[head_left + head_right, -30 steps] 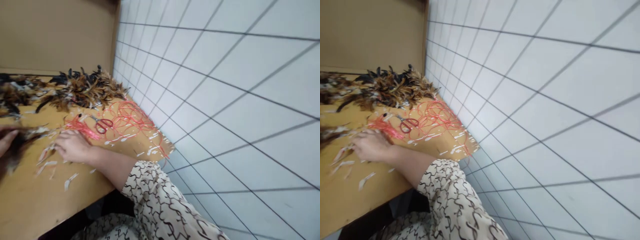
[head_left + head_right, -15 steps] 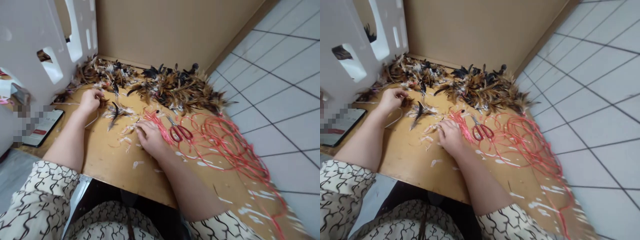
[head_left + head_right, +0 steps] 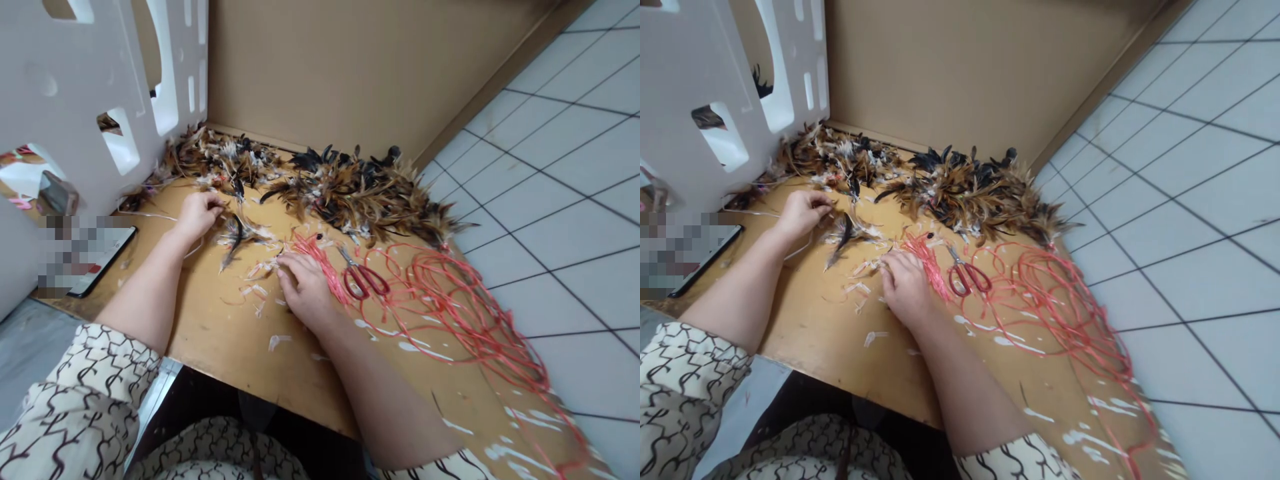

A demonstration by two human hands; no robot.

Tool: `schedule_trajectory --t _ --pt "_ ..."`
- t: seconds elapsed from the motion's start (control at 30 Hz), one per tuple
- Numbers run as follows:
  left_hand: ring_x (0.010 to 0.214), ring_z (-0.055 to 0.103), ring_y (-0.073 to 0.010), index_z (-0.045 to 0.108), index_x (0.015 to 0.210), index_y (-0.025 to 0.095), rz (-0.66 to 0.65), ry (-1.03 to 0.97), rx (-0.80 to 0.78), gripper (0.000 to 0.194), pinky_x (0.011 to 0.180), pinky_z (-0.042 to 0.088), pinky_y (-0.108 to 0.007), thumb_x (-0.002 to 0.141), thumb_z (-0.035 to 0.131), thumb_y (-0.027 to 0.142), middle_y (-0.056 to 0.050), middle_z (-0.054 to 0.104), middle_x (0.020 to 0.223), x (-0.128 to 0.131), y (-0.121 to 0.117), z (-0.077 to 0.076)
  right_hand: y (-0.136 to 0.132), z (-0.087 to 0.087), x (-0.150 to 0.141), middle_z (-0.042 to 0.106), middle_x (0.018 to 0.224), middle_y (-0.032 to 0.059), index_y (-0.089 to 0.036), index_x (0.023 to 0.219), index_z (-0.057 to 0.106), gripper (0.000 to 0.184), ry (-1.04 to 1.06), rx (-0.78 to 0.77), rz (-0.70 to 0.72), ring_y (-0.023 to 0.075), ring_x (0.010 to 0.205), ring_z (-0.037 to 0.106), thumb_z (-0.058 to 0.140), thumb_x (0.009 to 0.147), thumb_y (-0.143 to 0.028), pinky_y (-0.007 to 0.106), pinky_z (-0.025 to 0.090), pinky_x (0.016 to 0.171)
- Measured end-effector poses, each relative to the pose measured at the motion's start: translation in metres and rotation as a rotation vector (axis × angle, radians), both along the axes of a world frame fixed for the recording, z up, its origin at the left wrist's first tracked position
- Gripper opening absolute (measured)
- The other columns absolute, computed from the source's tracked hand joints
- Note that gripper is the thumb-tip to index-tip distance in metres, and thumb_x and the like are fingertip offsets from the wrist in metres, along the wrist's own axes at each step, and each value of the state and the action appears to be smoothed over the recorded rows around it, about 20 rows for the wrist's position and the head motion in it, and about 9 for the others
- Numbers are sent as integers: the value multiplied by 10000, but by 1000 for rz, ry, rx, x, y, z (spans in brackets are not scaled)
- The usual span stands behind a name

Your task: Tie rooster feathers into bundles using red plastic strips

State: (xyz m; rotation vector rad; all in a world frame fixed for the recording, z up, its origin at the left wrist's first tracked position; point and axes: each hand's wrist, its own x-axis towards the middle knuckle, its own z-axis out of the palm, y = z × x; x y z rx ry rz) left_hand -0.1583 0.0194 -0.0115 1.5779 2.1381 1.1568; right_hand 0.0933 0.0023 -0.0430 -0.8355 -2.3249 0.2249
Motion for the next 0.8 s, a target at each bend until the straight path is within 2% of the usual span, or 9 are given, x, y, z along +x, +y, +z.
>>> schedule_trajectory --t 0.1,0.2,0.43,0.5,0.6,0.7,0.8 --pt "575 535 -125 667 703 131 -22 -300 104 101 601 431 -250 632 605 166 -14 640 635 14 -1 7 -1 1 0 676 963 91 -196 943 616 211 18 -11 4 230 963 587 438 830 -190 419 466 845" --pt "496 480 -87 638 608 127 -60 -550 138 41 530 394 -217 568 646 134 18 595 545 28 -4 15 -1 2 0 678 953 93 -191 934 616 204 30 -29 1 225 954 591 441 829 -191 411 469 843" --pt "417 452 -59 559 481 138 -129 -966 203 150 450 359 -190 486 703 96 41 533 444 47 -9 24 -5 6 -4 680 932 92 -191 882 628 169 106 -154 -38 224 924 596 480 811 -228 402 466 841" --pt "375 424 -57 519 454 141 -166 -1047 185 192 406 333 -191 484 703 95 46 504 413 52 -10 25 -6 9 -6 680 912 79 -194 860 631 154 181 -243 -48 211 901 604 500 798 -246 389 467 840" --pt "355 410 -55 484 447 145 -227 -1113 174 234 383 331 -190 473 712 101 54 483 403 63 -12 25 -7 15 -12 677 843 50 -194 827 631 136 339 -463 -67 171 808 618 541 763 -275 342 486 785" --pt "363 412 -50 472 456 145 -296 -1134 160 256 389 352 -190 471 727 123 58 480 420 73 -15 24 -7 20 -20 657 749 20 -184 800 620 139 483 -721 -64 134 705 602 593 712 -289 298 494 714" --pt "377 424 -52 474 463 146 -352 -1118 133 255 401 366 -193 475 729 146 58 477 427 81 -18 21 -5 21 -29 621 687 -8 -178 748 593 152 591 -884 -68 100 640 569 654 642 -268 269 482 703"
